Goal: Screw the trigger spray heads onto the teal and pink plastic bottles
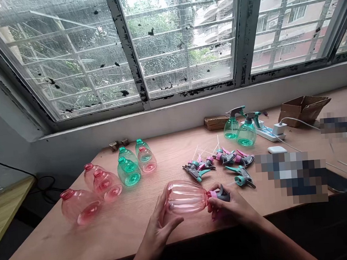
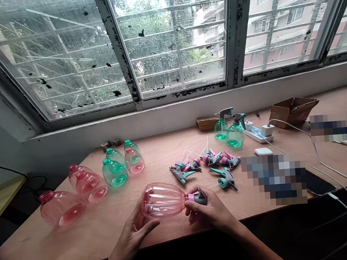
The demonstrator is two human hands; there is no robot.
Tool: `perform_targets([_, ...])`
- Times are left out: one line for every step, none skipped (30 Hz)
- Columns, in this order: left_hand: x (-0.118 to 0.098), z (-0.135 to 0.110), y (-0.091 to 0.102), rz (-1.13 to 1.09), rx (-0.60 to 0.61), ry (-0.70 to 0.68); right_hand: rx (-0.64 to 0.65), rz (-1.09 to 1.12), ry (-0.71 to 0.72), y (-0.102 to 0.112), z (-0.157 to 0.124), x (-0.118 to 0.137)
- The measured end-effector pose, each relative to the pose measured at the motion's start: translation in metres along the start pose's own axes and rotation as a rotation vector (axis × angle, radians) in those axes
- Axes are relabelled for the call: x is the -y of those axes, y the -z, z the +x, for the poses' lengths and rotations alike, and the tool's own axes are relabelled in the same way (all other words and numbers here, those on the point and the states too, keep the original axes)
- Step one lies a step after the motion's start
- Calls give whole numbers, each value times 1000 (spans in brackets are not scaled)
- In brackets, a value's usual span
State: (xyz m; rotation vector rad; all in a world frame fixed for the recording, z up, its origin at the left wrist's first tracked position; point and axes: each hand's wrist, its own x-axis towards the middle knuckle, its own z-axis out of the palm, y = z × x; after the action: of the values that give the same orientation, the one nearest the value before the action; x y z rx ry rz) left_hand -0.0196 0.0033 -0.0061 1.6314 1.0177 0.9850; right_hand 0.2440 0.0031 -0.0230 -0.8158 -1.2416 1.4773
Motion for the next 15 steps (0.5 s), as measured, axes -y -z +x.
perform_targets([0, 0, 0, -9, 0, 4, -1, 2, -5, 0, 0, 0])
perform_targets([0, -1, -1, -12, -3, 7, -3, 2, -10, -1, 0, 0])
perform_targets([-1, -1, -1, -8, -8, 7, -7, 1, -13, -1, -1, 1])
perform_targets([-2, -1, -1, -7, -15, 3, -10, -3, -13, -2, -2, 2])
perform_targets([-3, -1, -1, -15, -19, -1, -13, -8, -14, -3, -2, 3])
perform_targets([-4, -1, -2, -33, -19, 2, -14, -13, -15, -3, -3, 3])
perform_targets([-5, 0, -2, -54, -13, 10, -16, -18, -17, -4, -3, 4])
perform_targets([-5, 0, -2, -72, -2, 21, -18, -20, -17, -3, -4, 4])
perform_targets([-6, 1, -2, -81, 10, 29, -19, -13, -20, -3, -4, 4])
perform_targets([-5, 1, -2, -75, 20, 32, -20, 5, -27, -3, -4, 3])
perform_targets([-4, 1, -2, -55, 23, 25, -24, 27, -33, -2, -3, 3])
perform_targets([-3, 0, -2, -30, 18, 10, -28, 47, -37, -2, -3, 3])
perform_targets([-2, -1, -2, -2, 10, -6, -31, 62, -40, -2, -3, 3])
perform_targets([-1, -2, -2, 25, 6, -18, -31, 67, -43, -2, -3, 4])
perform_targets([0, -3, -2, 48, 3, -21, -31, 61, -43, -3, -3, 5])
